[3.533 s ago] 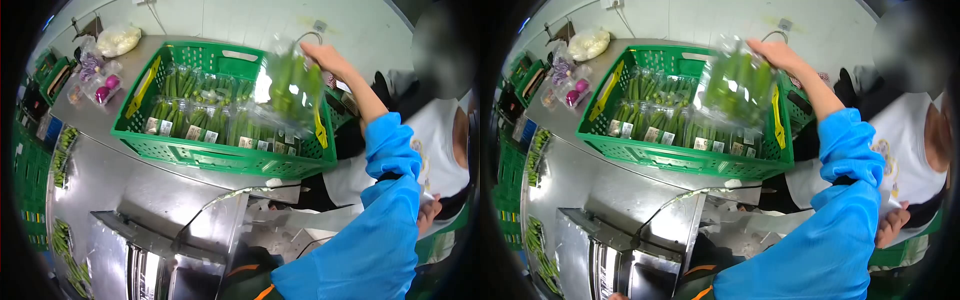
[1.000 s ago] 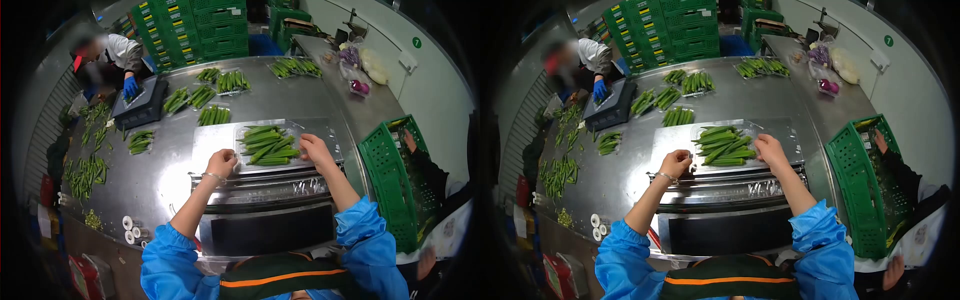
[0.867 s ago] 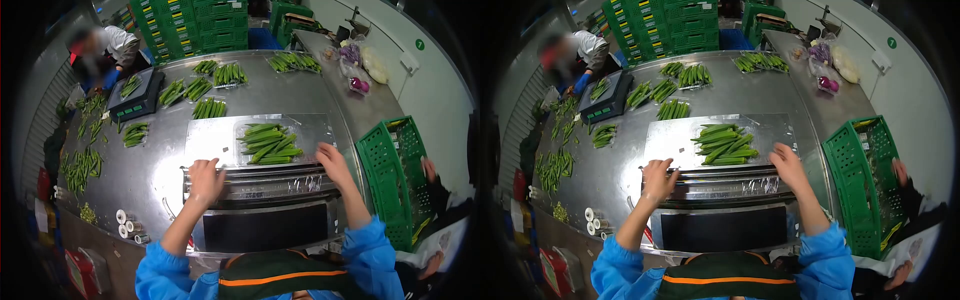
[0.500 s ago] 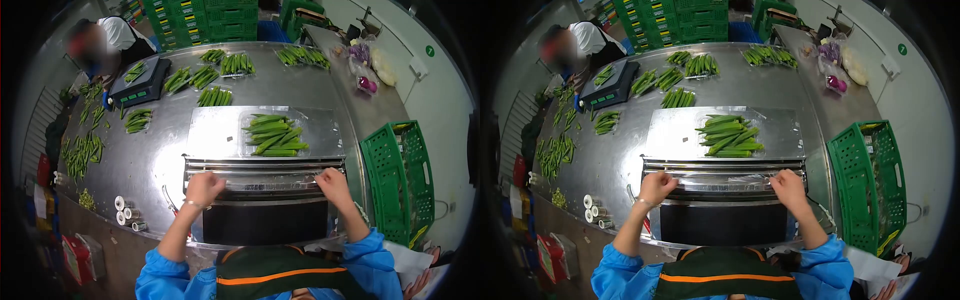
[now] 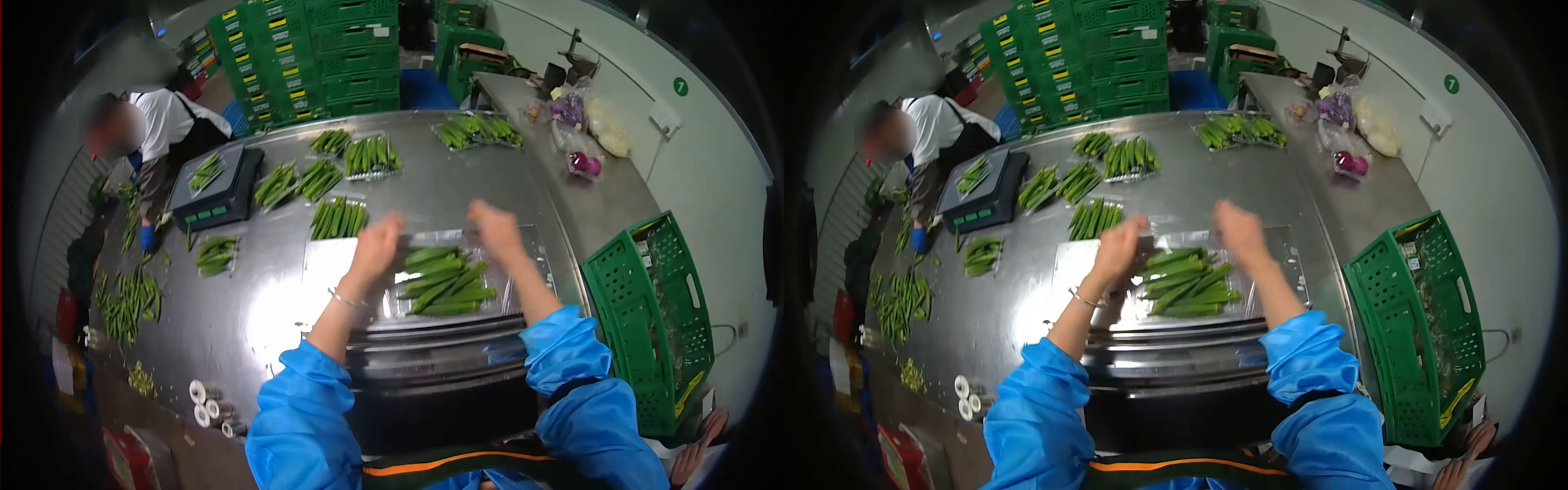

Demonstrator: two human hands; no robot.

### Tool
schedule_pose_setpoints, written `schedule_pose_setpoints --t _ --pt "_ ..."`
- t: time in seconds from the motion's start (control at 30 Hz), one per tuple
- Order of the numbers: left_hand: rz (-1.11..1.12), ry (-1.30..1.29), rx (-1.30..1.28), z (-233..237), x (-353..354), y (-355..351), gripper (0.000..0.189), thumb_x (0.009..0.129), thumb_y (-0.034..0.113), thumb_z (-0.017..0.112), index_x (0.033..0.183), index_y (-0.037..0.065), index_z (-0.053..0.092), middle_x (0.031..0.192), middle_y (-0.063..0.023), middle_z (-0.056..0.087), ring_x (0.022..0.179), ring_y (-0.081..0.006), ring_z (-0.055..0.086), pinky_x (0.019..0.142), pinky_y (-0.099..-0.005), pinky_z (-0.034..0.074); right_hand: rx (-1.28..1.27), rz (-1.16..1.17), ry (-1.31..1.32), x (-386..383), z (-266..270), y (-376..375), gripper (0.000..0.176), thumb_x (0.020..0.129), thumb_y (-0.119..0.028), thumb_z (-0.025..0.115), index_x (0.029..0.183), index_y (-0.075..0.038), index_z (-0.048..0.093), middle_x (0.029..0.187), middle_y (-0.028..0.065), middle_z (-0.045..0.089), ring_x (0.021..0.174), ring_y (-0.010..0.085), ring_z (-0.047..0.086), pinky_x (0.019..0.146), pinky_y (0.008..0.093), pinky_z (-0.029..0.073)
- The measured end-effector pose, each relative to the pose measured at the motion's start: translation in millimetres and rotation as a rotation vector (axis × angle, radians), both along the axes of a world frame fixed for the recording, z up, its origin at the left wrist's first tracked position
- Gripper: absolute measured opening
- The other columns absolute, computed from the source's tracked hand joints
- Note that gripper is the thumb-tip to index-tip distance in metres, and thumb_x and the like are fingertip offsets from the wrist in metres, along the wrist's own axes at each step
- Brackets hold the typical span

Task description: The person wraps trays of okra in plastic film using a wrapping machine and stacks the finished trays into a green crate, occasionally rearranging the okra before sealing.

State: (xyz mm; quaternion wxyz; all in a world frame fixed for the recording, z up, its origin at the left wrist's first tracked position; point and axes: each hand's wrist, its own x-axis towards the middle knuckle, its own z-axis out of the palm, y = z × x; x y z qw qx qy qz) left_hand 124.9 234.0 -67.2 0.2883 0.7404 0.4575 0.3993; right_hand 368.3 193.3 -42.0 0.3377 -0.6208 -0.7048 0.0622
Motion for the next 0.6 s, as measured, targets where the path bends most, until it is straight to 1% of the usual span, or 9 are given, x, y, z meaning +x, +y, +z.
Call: schedule_pose_setpoints --t 0.03,0.1,0.17,0.2,0.23,0.3,0.43,0.5,0.6 --pt "-0.069 0.117 0.035 -18.3 0.3 -1.4 0.032 0.087 0.024 0.038 0.090 0.004 0.062 0.105 -0.0178 0.057 0.098 -0.0291 0.055 0.082 -0.0322 0.043 -0.004 0.088 -0.083 2.3 -28.5 7.1 0.016 0.079 -0.008 0.045 0.086 -0.002 0.058 0.096 0.0083 0.060 0.084 0.0191 0.060 0.072 0.0270 0.047" --pt "-0.160 -0.047 -0.152 -25.8 -6.6 -3.8 0.031 0.088 0.026 0.038 0.090 0.004 0.060 0.101 -0.0137 0.059 0.095 -0.0241 0.057 0.077 -0.0293 0.045 -0.051 0.175 -0.162 9.0 -44.6 4.8 0.018 0.079 -0.009 0.046 0.092 -0.003 0.058 0.095 0.0078 0.059 0.083 0.0197 0.060 0.069 0.0277 0.048" --pt "-0.348 -0.328 -0.766 19.3 -23.7 -20.1 0.029 0.089 0.028 0.038 0.098 0.006 0.055 0.092 -0.0089 0.059 0.088 -0.0159 0.057 0.069 -0.0235 0.045 -0.542 0.239 0.825 12.2 -5.1 -18.4 0.029 0.084 -0.021 0.045 0.106 -0.003 0.052 0.093 0.0091 0.060 0.082 0.0209 0.060 0.065 0.0276 0.050" --pt "-0.457 -0.346 -0.767 1.8 -35.8 -10.3 0.034 0.090 0.034 0.038 0.110 0.008 0.046 0.090 -0.0059 0.055 0.082 -0.0116 0.056 0.063 -0.0200 0.044 -0.814 0.131 1.138 7.1 24.3 -32.8 0.044 0.090 -0.036 0.037 0.115 -0.001 0.043 0.087 0.0132 0.059 0.080 0.0220 0.060 0.060 0.0261 0.050" --pt "-0.467 -0.338 -1.056 29.6 -44.4 -23.2 0.045 0.090 0.040 0.036 0.117 0.005 0.038 0.101 -0.0093 0.053 0.086 -0.0172 0.057 0.058 -0.0258 0.049 -0.815 0.134 1.134 11.9 20.0 -38.2 0.044 0.090 -0.036 0.037 0.115 -0.001 0.043 0.087 0.0132 0.059 0.080 0.0220 0.060 0.060 0.0261 0.050" --pt "-0.515 -0.282 -1.141 36.1 -48.5 -37.7 0.052 0.090 0.045 0.032 0.119 0.002 0.034 0.108 -0.0147 0.050 0.088 -0.0220 0.058 0.052 -0.0304 0.051 -1.132 0.090 0.940 25.8 10.1 -54.3 0.058 0.089 -0.049 0.028 0.116 0.002 0.041 0.088 0.0188 0.058 0.077 0.0234 0.061 0.057 0.0286 0.052" --pt "-0.580 -0.222 -1.034 61.8 -58.1 -80.9 0.056 0.090 0.046 0.027 0.117 -0.003 0.035 0.094 -0.0231 0.056 0.076 -0.0248 0.061 0.048 -0.0304 0.052 -1.055 0.039 0.893 6.8 47.1 -111.1 0.066 0.087 -0.054 0.024 0.113 0.004 0.041 0.092 0.0229 0.056 0.076 0.0304 0.061 0.051 0.0346 0.054" --pt "-0.537 -0.128 -1.013 77.2 -69.2 -127.3 0.054 0.091 0.044 0.025 0.113 -0.003 0.040 0.085 -0.0214 0.058 0.071 -0.0229 0.062 0.052 -0.0277 0.051 -1.051 0.062 0.832 0.5 58.8 -158.3 0.064 0.088 -0.053 0.023 0.113 0.003 0.041 0.096 0.0237 0.054 0.077 0.0328 0.061 0.053 0.0345 0.054" --pt "-0.567 -0.068 -1.110 72.9 -97.7 -197.1 0.046 0.092 0.035 0.032 0.120 -0.001 0.039 0.103 -0.0139 0.053 0.064 -0.0176 0.061 0.061 -0.0260 0.049 -1.094 0.063 0.879 -10.1 48.3 -236.9 0.059 0.090 -0.048 0.024 0.112 0.003 0.041 0.099 0.0223 0.052 0.085 0.0315 0.059 0.057 0.0345 0.054"
